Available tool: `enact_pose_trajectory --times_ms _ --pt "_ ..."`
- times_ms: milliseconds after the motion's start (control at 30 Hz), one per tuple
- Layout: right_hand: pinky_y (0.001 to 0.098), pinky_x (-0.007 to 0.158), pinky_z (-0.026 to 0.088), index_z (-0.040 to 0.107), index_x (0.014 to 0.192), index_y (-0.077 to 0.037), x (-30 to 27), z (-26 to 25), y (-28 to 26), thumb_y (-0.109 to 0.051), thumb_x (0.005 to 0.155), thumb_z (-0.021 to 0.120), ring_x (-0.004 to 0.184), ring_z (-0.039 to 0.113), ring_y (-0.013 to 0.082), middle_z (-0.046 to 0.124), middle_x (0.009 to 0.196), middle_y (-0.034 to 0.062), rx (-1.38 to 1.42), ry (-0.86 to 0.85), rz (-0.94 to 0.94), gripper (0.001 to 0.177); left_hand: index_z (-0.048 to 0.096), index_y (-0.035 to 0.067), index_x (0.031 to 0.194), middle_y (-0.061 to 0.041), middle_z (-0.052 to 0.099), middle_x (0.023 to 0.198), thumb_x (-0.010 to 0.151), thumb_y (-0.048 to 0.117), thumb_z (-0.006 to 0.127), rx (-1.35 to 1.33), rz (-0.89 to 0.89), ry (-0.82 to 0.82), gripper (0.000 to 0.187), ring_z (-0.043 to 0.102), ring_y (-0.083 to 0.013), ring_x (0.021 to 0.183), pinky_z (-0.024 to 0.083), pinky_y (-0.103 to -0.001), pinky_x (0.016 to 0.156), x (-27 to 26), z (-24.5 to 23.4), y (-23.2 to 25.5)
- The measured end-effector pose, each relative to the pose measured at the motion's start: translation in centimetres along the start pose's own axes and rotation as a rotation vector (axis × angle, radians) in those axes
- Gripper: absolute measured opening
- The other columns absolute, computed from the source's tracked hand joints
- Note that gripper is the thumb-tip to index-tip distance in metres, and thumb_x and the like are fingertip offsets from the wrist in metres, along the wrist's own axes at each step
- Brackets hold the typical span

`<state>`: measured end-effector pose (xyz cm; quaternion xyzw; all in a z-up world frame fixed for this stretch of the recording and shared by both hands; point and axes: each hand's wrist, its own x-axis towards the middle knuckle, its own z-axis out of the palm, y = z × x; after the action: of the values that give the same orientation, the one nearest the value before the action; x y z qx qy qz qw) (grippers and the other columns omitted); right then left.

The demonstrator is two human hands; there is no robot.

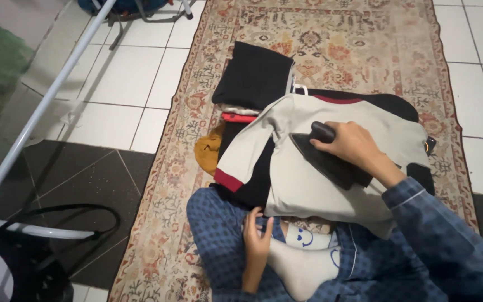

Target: Ironing a long-sleeved shirt on a rug on the floor

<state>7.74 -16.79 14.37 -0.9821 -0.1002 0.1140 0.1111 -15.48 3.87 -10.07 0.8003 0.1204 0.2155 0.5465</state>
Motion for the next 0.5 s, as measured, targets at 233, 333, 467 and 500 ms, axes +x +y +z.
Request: enact_pose_trajectory --times_ms 233,333,467,500 --pt "0.0399 0.067 0.056 0.067 0.099 -0.032 -3.5 1.0 0.0 -0.065 0.081 0.07 0.071 0.074 0.0264 0.077 0.076 0.0023 -0.161 -0.242 -0.31 0.038 0.06 0.007 0.087 -0.01 0.058 0.082 0.1 0.017 0.063 0.12 0.215 -0.134 0.016 0.056 -0.031 0.078 0.044 -0.042 0.084 0.0 0.0 0.5" --pt "0.0405 0.064 0.057 0.07 0.107 -0.032 -5.7 2.9 1.1 -0.061 0.079 0.074 0.076 0.077 0.0268 0.081 0.087 -0.0013 -0.138 -0.285 -0.54 0.041 0.058 0.007 0.086 -0.01 0.056 0.081 0.098 0.016 0.064 0.203 0.256 -0.092 0.016 0.053 -0.0314 0.078 0.043 -0.043 0.075 0.0 0.3 0.9" --pt "0.0377 0.055 0.053 0.067 0.103 -0.033 -6.4 3.6 1.6 -0.064 0.08 0.072 0.061 0.07 0.0291 0.075 0.069 0.0001 -0.233 -0.248 -0.56 0.039 0.059 0.005 0.09 -0.014 0.057 0.085 0.1 0.014 0.06 0.21 0.232 -0.092 0.014 0.053 -0.0342 0.081 0.044 -0.044 0.078 0.1 0.2 1.5" --pt "0.0384 0.059 0.057 0.068 0.107 -0.034 -6.0 3.3 1.4 -0.066 0.08 0.07 0.065 0.074 0.0252 0.078 0.078 -0.0035 -0.225 -0.232 -0.495 0.042 0.058 0.004 0.089 -0.014 0.055 0.085 0.099 0.013 0.059 0.216 0.238 -0.082 0.013 0.052 -0.0347 0.081 0.043 -0.045 0.076 0.1 0.2 1.7"
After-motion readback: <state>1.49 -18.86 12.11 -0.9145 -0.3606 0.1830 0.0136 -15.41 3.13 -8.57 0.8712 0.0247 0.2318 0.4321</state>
